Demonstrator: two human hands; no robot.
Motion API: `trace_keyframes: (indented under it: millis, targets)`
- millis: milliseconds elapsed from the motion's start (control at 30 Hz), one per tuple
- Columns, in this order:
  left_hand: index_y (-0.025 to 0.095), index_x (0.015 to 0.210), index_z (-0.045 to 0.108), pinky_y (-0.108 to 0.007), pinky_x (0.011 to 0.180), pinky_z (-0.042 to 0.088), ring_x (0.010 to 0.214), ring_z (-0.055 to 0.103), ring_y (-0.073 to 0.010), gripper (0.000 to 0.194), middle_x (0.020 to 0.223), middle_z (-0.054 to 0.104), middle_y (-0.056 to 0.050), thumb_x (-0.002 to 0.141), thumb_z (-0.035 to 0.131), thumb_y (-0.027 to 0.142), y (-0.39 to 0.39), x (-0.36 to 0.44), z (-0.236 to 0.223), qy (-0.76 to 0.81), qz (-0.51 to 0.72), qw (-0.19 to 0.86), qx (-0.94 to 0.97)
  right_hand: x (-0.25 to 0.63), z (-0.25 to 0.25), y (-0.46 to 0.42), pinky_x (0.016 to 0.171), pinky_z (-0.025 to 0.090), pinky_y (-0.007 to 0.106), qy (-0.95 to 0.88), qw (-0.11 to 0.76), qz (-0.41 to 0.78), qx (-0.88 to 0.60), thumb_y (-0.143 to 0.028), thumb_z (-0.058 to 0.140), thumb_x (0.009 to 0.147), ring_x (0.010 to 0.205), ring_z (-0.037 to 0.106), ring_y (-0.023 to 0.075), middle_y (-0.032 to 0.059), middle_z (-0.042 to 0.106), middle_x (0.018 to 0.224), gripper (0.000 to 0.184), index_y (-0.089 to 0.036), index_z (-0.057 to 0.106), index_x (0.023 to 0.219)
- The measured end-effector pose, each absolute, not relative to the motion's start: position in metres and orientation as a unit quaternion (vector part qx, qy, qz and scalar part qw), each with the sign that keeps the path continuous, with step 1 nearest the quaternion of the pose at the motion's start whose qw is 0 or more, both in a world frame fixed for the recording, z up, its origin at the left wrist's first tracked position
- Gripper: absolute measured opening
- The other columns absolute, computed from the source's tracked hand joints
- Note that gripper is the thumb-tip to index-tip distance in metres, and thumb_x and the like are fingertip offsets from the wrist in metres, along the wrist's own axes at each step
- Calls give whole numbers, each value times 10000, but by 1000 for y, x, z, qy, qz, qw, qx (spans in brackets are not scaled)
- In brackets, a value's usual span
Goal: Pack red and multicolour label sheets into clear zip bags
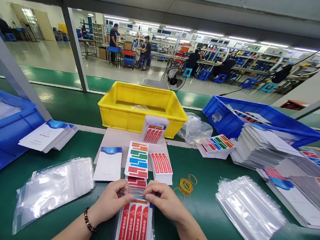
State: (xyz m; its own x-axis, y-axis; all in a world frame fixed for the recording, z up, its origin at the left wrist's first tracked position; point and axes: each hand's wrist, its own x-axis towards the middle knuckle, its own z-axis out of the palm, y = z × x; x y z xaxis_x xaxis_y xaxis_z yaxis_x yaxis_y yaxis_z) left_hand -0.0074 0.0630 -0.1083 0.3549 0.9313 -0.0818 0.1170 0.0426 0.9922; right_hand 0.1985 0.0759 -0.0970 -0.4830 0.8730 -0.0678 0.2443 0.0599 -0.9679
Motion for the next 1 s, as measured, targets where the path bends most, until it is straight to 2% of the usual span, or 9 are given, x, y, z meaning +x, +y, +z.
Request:
trace_keyframes:
  millis: [67,133,233,300,400,600,667,833,1000]
  targets:
    - [199,627,412,-249,589,431,656,531,-152,365,676,551,5,681,655,466,64,-10,-101,442,351,611,556,200,-98,76,660,409,267,-667,296,543,-416,-255,591,748,687,530,151,21,582,737,129,-183,694,717]
    - [214,730,464,-258,613,457,710,573,-174,351,726,582,4,651,683,477,65,-12,-95,439,355,643,518,201,-100,76,665,407,269,-657,301,552,-417,-258,598,747,703,527,154,18,588,769,120,-197,694,787]
    - [218,885,523,-281,643,482,747,608,-198,413,761,621,-8,613,720,459,66,-13,-89,450,346,663,488,201,-104,76,617,394,252,-622,313,574,-431,-271,619,734,640,493,133,-12,553,718,240,-213,652,964]
    - [185,815,564,-292,649,489,746,618,-211,385,752,643,-30,598,727,460,66,-13,-88,457,328,669,485,201,-105,76,585,380,238,-605,319,582,-439,-268,629,720,594,462,116,-33,512,666,296,-204,627,1009]
    - [162,657,559,-306,649,491,735,623,-227,376,721,659,-51,588,716,495,66,-12,-89,463,310,678,479,199,-104,76,574,375,233,-599,313,581,-454,-241,642,690,578,453,110,-41,501,634,268,-187,643,953]
    - [162,625,529,-296,634,466,685,610,-204,406,688,649,-37,601,690,533,65,-7,-95,473,330,665,474,191,-103,75,571,383,239,-601,302,577,-463,-243,615,684,599,497,129,-10,567,659,75,-170,630,692]
    - [164,611,524,-285,625,456,669,601,-191,392,670,641,-29,621,678,524,64,-6,-97,476,337,651,485,187,-104,75,564,373,233,-618,312,555,-461,-227,593,693,587,482,121,-12,550,637,104,-168,603,608]
    - [177,613,527,-276,630,454,698,607,-198,351,691,649,-24,634,671,497,62,-5,-98,474,345,641,494,183,-104,74,580,377,233,-639,328,514,-469,-198,575,707,599,484,123,-9,540,639,133,-170,593,579]
    - [175,631,530,-273,618,443,660,593,-183,302,664,636,-20,668,648,451,62,-2,-98,482,343,630,504,181,-105,75,597,393,240,-629,319,524,-476,-196,589,699,614,506,129,-4,565,653,102,-172,620,605]
